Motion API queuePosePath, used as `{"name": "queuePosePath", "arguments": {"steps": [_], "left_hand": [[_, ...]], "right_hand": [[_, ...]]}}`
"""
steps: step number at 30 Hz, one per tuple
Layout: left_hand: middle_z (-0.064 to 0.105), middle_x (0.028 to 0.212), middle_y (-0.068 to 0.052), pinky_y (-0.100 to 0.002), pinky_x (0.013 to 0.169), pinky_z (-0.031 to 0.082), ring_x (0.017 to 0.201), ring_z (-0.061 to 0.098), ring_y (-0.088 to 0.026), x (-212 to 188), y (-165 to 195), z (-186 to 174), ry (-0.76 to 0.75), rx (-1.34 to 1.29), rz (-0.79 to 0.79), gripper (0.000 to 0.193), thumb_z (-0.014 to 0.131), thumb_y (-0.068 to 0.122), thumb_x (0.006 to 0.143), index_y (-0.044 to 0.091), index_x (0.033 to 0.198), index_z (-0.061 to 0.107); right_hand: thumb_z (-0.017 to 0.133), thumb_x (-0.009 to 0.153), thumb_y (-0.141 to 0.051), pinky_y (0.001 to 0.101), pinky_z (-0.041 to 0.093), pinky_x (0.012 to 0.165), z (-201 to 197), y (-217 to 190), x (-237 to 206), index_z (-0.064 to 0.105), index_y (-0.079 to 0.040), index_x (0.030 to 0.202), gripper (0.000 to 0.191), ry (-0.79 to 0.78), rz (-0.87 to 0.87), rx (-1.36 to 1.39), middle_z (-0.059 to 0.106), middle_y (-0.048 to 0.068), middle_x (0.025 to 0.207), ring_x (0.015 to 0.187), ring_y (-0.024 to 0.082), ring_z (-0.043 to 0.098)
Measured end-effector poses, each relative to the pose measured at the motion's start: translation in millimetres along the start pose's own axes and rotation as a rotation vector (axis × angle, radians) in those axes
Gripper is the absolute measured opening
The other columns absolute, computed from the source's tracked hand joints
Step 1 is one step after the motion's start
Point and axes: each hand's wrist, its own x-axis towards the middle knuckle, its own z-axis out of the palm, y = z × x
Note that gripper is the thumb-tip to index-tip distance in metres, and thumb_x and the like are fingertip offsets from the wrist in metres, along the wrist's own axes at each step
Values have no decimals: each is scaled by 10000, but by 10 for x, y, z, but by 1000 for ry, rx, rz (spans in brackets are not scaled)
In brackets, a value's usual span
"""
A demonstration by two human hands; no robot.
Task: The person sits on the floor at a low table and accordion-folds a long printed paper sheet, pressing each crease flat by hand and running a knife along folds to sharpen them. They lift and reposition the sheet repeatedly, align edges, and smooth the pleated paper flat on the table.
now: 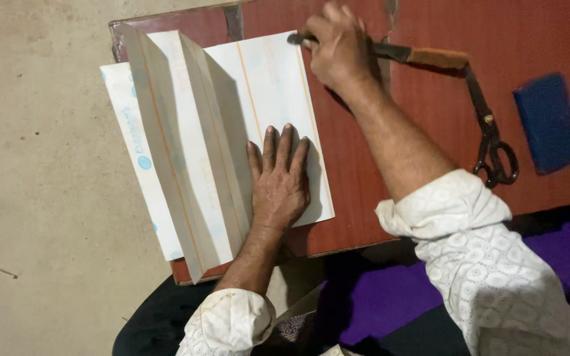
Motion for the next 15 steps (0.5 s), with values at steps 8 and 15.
{"name": "queuePosePath", "arguments": {"steps": [8, 15], "left_hand": [[384, 1632, -141, -719, 1234, 129, 1546, 262, -419, -54, -2, -5, 71, -8, 15, 510, 595, 211, 942, 107, 1440, 552], [409, 1599, -118, -714, 1210, 158, 1518, 292, -411, -105, 24, -71, 51, 54, 53, 492, 583, 230, 916, 149, 1400, 578]], "right_hand": [[824, 935, -82, 478, 541, 831, 134, 410, 242, 689, -50, 1120, 230, -122, 232, -128, 651, 142, 1094, 1010, 337, 654], [835, 986, -90, 406, 598, 853, -962, 563, -554, 651, -7, 1287, 363, 131, 396, -121, 614, 173, 1205, 1062, 289, 665]]}}
